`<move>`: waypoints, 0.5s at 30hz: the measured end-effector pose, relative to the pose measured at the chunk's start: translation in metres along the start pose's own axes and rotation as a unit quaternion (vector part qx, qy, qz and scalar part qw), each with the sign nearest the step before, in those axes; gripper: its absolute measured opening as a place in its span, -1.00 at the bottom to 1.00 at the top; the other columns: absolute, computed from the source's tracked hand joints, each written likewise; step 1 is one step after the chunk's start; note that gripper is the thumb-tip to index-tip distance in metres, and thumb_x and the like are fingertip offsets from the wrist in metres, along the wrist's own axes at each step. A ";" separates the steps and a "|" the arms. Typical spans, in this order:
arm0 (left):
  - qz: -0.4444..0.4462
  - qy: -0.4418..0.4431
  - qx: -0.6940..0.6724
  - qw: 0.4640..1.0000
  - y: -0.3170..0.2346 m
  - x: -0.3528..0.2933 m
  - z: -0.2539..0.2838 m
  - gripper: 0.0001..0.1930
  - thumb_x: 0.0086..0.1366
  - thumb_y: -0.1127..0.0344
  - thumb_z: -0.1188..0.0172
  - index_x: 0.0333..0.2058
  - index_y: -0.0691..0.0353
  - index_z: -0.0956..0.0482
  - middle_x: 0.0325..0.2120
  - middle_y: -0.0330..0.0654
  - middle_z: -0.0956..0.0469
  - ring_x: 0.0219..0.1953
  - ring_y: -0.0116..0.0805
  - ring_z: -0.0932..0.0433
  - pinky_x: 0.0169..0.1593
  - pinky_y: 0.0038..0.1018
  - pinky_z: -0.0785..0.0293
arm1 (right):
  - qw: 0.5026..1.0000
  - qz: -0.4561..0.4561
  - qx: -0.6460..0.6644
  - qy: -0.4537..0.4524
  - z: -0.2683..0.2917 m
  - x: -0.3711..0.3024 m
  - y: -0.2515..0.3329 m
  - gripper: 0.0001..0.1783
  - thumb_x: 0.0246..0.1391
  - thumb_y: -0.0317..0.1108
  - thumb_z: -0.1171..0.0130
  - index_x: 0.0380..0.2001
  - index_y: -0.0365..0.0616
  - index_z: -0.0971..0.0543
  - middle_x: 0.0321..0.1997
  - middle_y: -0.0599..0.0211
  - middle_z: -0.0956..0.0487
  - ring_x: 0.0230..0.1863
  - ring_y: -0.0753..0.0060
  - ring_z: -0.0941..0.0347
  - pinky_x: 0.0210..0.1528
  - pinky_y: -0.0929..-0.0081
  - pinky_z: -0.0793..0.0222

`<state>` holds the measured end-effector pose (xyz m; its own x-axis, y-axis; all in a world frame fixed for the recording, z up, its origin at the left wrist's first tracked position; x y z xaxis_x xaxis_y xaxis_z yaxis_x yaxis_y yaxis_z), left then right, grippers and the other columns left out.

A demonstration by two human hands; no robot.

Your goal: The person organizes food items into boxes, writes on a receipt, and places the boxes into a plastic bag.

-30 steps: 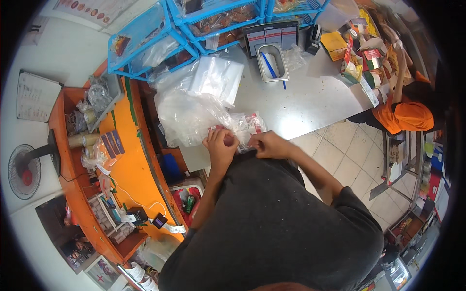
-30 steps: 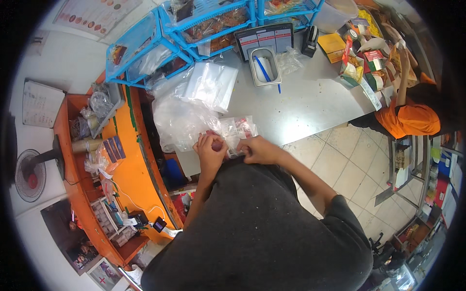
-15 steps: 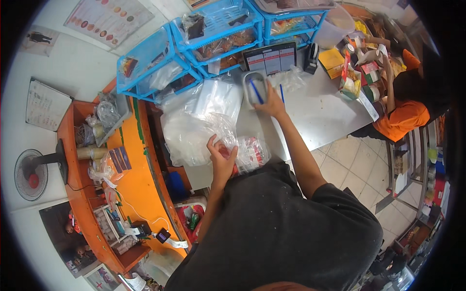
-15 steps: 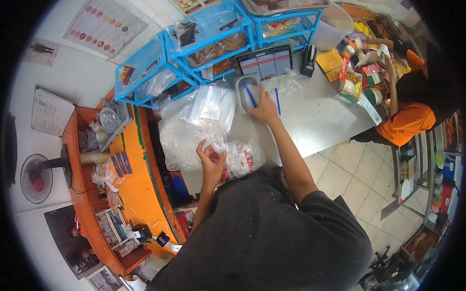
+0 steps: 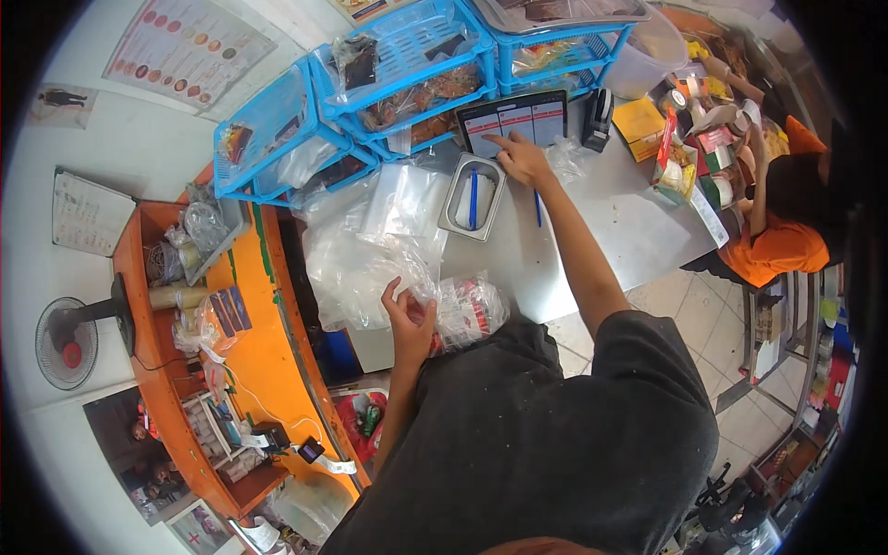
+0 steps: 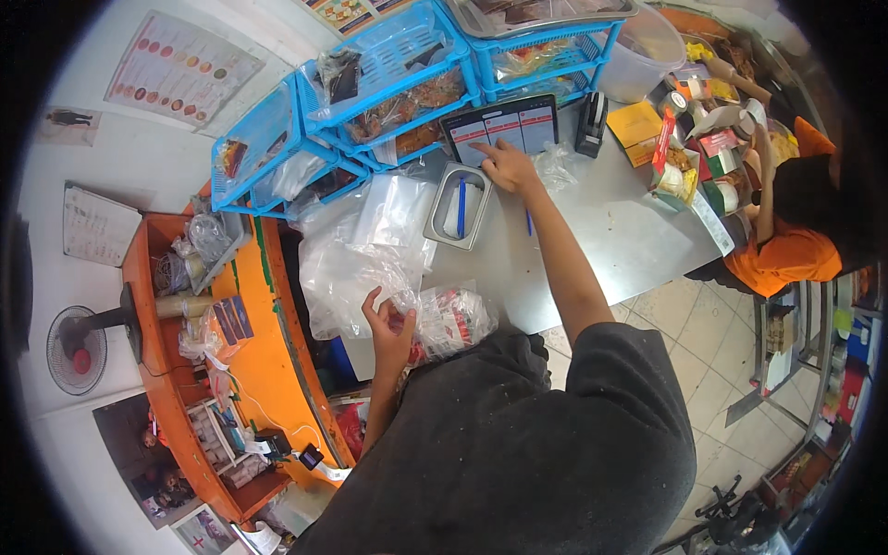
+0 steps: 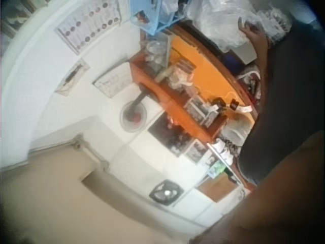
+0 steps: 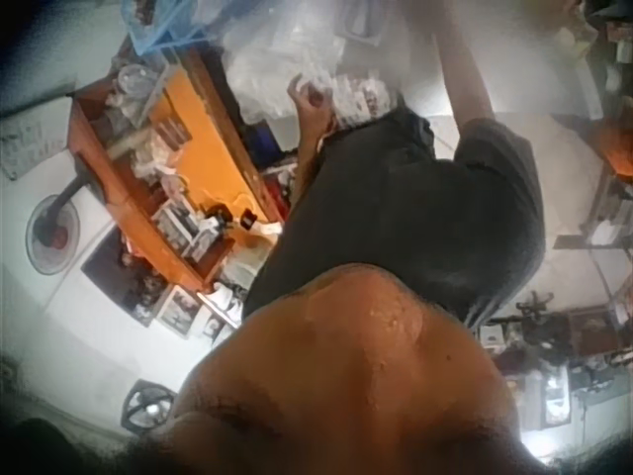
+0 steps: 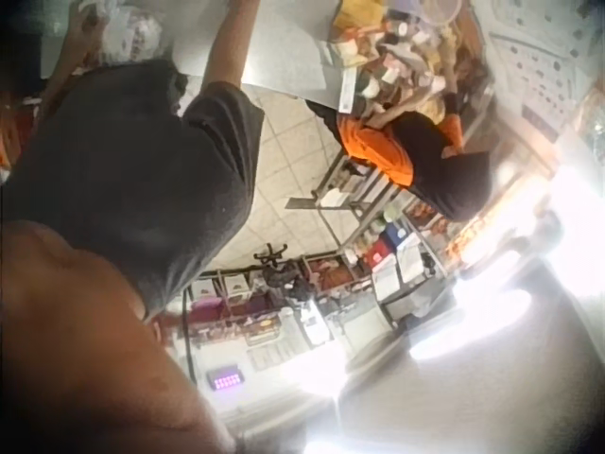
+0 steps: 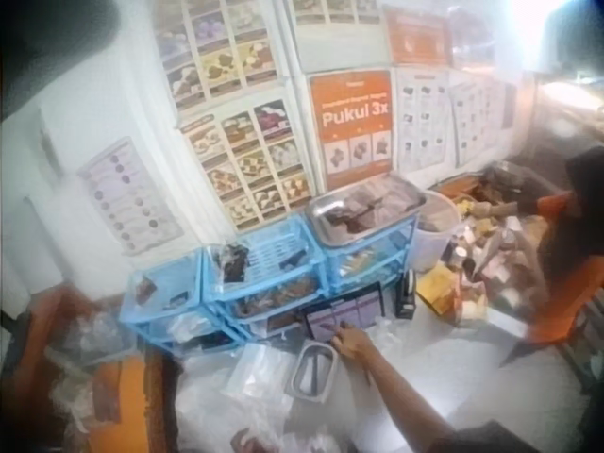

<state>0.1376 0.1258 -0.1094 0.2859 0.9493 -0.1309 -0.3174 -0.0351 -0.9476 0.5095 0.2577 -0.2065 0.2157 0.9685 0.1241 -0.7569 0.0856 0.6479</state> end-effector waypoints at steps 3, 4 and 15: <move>0.008 0.000 -0.019 1.000 -0.004 0.001 -0.003 -0.27 0.26 0.53 -0.19 0.28 0.18 0.05 -0.13 -0.10 -0.52 -0.16 -0.46 -0.47 -0.06 -0.54 -0.36 | 0.998 0.004 -0.034 0.056 -0.001 0.008 -0.002 -0.40 0.12 -0.11 0.15 0.27 0.38 -0.37 -0.16 -0.05 -0.46 -0.10 -0.09 -0.47 0.01 0.06 -0.42; 0.017 0.000 -0.021 1.000 -0.005 0.002 -0.004 -0.28 0.26 0.53 -0.19 0.28 0.20 0.05 -0.10 -0.05 -0.50 -0.13 -0.42 -0.47 -0.02 -0.52 -0.36 | 0.999 0.017 -0.037 0.019 0.003 0.010 0.001 -0.38 0.09 -0.14 0.13 0.29 0.37 -0.35 -0.20 -0.01 -0.44 -0.13 -0.07 -0.46 -0.01 0.08 -0.41; -0.006 -0.010 -0.026 1.000 -0.007 -0.001 -0.002 -0.30 0.29 0.48 -0.19 0.28 0.21 0.03 -0.03 0.02 -0.49 -0.03 -0.34 -0.47 0.08 -0.43 -0.33 | 0.999 0.000 -0.054 -0.004 -0.004 -0.021 -0.012 -0.26 0.09 -0.34 0.02 0.36 0.50 -0.23 -0.19 0.06 -0.45 -0.18 -0.02 -0.49 -0.08 0.10 -0.46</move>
<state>0.1418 0.1247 -0.1030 0.2714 0.9558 -0.1135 -0.2663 -0.0387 -0.9631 0.5120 0.2375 -0.2197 0.2206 0.9666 0.1307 -0.8186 0.1107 0.5636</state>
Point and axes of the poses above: each hand's wrist, its own x-axis towards the middle knuckle, its own z-axis out of the back of the hand, y = z × x, the point moved 5 cm from there along x, towards the middle knuckle
